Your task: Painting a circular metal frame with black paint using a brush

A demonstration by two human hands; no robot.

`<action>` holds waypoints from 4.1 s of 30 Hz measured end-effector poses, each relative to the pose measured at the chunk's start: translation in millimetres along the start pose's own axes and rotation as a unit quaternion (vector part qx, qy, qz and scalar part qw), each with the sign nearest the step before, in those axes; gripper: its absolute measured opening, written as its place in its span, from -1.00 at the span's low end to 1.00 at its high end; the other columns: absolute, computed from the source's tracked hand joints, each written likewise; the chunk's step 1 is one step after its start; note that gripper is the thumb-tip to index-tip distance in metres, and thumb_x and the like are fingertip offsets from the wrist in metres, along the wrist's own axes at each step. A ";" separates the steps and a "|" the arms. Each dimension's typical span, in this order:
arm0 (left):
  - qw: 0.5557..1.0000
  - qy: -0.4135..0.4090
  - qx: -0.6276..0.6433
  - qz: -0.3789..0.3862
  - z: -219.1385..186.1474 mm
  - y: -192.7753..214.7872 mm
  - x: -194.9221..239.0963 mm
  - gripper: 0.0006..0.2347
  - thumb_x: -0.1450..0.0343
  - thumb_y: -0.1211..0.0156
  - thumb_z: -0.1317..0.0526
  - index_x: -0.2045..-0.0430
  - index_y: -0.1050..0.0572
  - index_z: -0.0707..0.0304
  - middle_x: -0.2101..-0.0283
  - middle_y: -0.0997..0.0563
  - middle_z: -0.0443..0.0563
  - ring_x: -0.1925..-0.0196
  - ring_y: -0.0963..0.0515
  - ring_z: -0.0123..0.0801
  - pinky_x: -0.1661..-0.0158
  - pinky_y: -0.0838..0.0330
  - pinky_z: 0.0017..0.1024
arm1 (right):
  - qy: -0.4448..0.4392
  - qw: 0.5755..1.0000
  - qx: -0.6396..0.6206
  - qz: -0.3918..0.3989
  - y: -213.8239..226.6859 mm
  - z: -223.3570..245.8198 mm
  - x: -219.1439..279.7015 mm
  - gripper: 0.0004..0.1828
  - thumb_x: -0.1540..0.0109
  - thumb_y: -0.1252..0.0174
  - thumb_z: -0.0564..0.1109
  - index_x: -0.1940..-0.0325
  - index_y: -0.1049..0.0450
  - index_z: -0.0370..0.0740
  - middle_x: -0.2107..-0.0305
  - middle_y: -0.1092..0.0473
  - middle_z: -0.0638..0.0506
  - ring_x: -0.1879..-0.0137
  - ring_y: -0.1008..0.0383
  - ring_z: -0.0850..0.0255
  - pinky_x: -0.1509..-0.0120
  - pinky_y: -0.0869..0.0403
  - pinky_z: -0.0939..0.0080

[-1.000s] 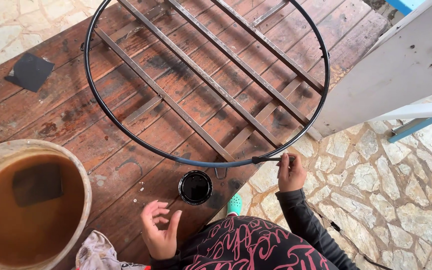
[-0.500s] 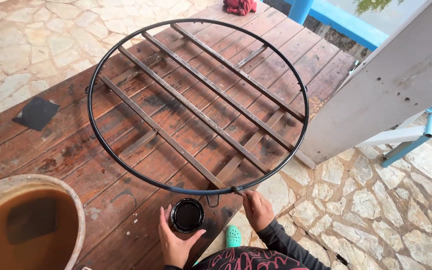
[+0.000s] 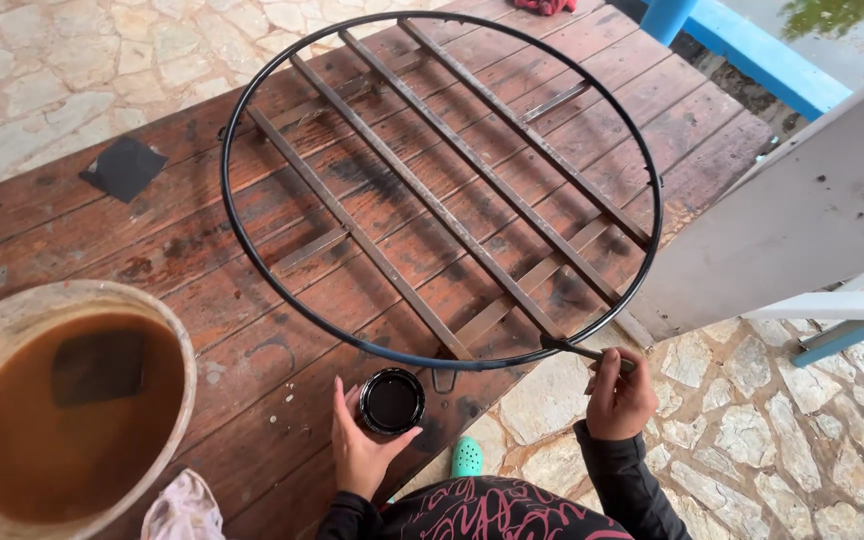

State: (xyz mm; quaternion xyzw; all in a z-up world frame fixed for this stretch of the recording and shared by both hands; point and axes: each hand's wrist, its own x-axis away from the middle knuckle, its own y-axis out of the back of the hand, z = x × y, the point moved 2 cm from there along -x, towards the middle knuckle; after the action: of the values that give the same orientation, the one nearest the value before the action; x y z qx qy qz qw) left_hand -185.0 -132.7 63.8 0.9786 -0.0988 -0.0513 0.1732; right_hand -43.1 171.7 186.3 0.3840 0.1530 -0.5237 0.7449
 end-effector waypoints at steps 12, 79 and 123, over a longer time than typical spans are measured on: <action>0.995 -0.094 0.010 -0.032 -6.4 6.5 3.3 0.22 0.11 -0.67 -0.11 -0.42 -0.03 0.47 -0.15 -0.60 0.13 -0.21 -0.55 0.05 -0.24 -0.29 0.00 | 0.010 0.970 -0.190 0.152 -66.3 71.8 28.7 -0.86 -0.42 -0.11 -0.28 0.18 -0.48 -0.45 0.68 -0.40 -0.15 0.72 -0.36 0.21 0.58 -0.38 0.30; 0.994 -0.112 0.000 0.010 -4.8 8.9 0.2 0.14 0.08 -0.72 0.07 -0.39 -0.08 0.48 -0.19 -0.55 0.23 -0.19 -0.56 0.11 -0.22 -0.32 0.00 | -0.096 0.992 -0.052 0.060 -74.9 -61.6 45.1 -0.81 -0.46 -0.16 -0.18 0.22 -0.54 -0.29 0.68 -0.42 -0.07 0.60 -0.46 0.18 0.49 -0.43 0.28; 0.997 -0.077 -0.002 0.009 -4.2 9.1 1.7 0.13 0.11 -0.73 0.07 -0.37 -0.13 0.46 -0.17 -0.56 0.25 -0.18 -0.56 0.14 -0.21 -0.37 -0.01 | 0.058 0.988 -0.005 0.143 -84.8 -10.8 76.6 -0.93 -0.36 -0.14 -0.21 0.13 -0.51 -0.25 0.59 -0.43 -0.08 0.57 -0.49 0.04 0.51 -0.48 0.18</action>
State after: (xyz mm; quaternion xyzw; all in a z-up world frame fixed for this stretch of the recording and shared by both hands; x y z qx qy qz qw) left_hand -184.4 -140.1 70.7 0.9705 -0.1201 -0.1248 0.1677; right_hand -86.4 115.6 96.1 0.4279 0.1424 -0.3877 0.8039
